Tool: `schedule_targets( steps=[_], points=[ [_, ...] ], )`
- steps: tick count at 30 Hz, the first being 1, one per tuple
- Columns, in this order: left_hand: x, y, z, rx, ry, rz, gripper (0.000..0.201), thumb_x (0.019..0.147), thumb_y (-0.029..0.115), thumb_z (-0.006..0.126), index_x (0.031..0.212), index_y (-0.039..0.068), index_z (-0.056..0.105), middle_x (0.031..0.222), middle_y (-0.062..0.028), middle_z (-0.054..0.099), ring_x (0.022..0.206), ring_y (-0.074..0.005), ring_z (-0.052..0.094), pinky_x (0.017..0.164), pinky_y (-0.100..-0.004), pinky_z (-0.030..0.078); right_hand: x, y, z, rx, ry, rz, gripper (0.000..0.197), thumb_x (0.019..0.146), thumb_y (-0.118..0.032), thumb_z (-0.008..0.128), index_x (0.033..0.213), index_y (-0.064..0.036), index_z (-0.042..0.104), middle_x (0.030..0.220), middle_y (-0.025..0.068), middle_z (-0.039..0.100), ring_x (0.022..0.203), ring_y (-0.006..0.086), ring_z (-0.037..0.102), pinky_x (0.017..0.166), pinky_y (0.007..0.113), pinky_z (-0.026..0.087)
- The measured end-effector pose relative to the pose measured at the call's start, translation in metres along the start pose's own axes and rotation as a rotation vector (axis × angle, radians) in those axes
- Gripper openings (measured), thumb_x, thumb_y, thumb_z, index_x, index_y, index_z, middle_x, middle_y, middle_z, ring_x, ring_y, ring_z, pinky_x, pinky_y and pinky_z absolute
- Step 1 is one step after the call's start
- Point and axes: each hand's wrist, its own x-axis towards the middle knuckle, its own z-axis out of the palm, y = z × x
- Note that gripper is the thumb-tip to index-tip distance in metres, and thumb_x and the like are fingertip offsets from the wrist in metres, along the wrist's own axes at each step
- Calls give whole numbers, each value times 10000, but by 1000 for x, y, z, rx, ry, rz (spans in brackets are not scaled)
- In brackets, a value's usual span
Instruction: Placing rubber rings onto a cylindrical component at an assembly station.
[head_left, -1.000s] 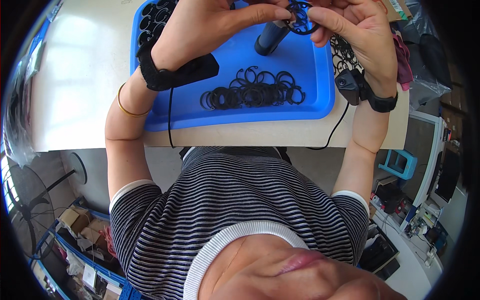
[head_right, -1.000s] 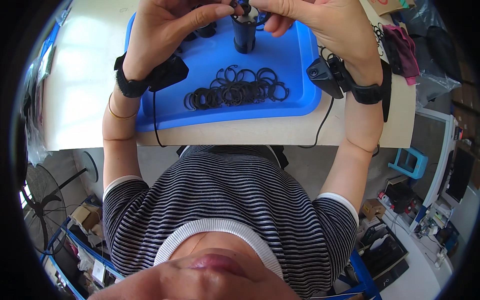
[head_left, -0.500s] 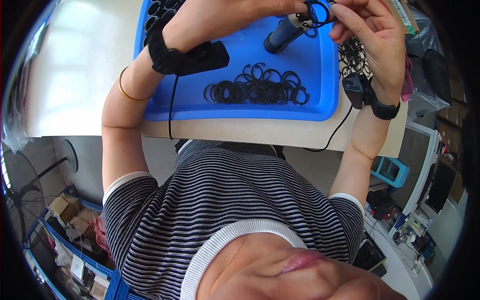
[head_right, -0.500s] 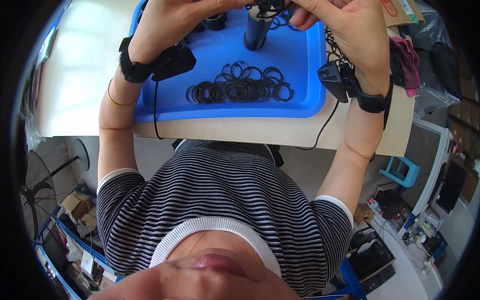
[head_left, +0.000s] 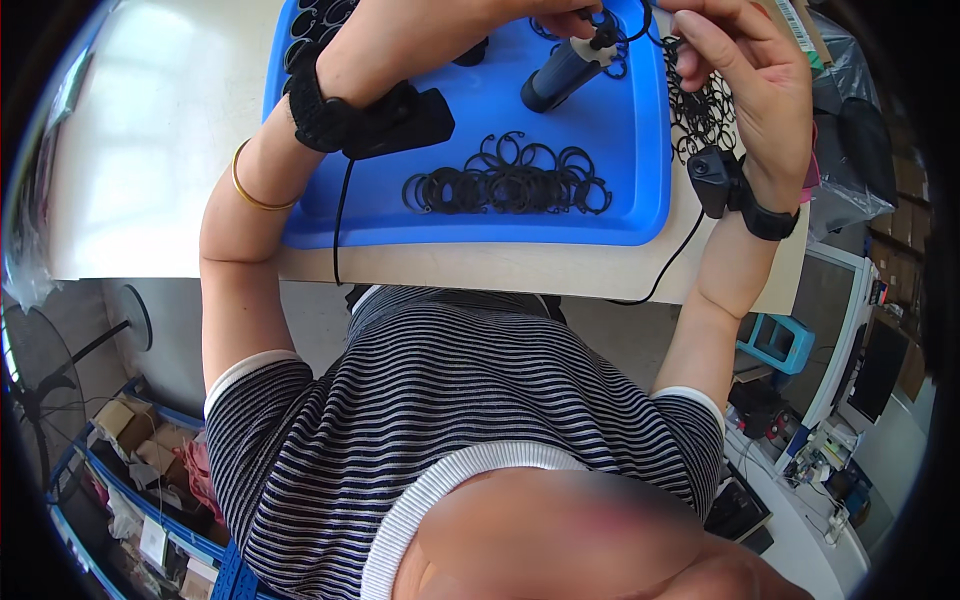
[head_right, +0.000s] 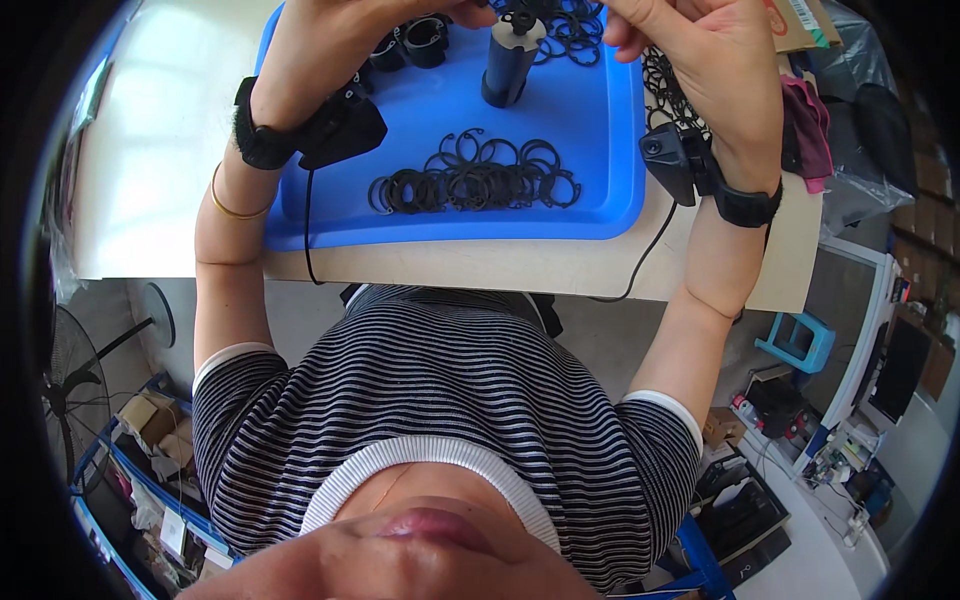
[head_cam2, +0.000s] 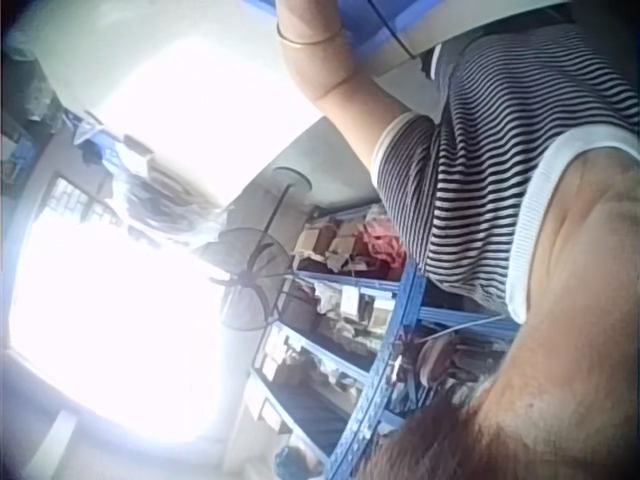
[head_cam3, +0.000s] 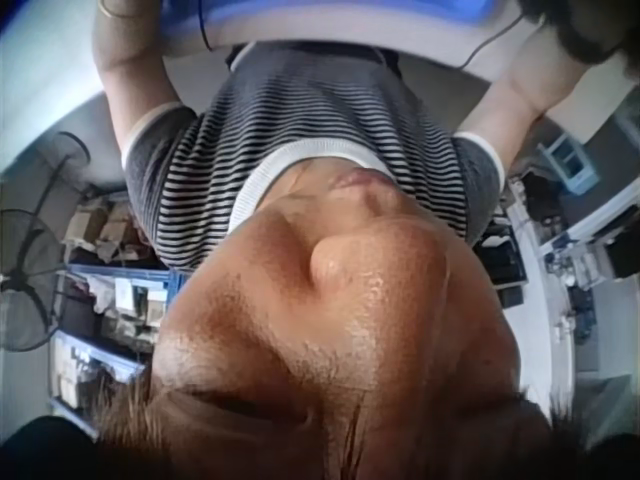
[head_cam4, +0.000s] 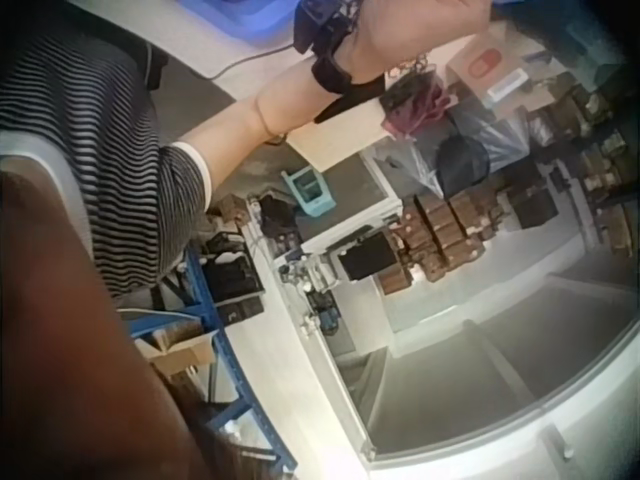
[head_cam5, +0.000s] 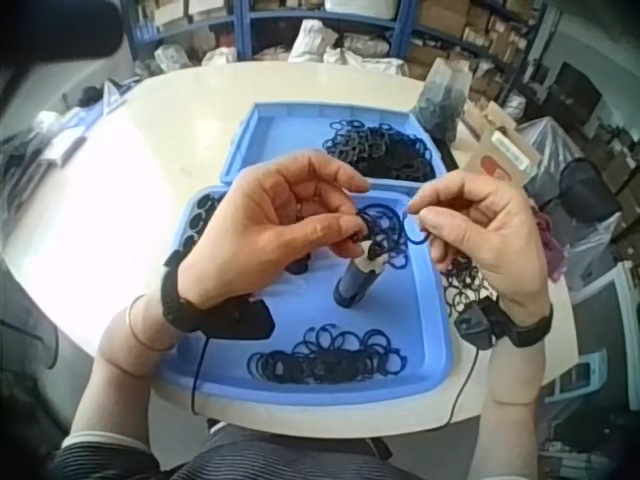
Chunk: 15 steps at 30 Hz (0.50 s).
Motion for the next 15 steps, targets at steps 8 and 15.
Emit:
schedule_targets(
  steps=[8, 15],
  points=[
    [0, -1, -1, -294, -31, -64, 273, 1011, 12, 630, 1274, -32, 570, 985, -101, 705, 906, -194, 739, 814, -303, 635, -6, -1, 6, -5, -72, 12, 103, 953, -83, 745, 982, 13, 722, 811, 26, 707, 659, 68, 655, 586, 192, 526],
    [0, 0, -2, -69, -53, -107, 295, 1009, 23, 640, 1293, -24, 574, 1014, -83, 707, 924, -157, 723, 833, -286, 621, -6, 0, 4, 34, -87, 33, 105, 958, -90, 739, 981, 9, 711, 803, 18, 697, 657, 61, 650, 588, 192, 526]
  ],
)
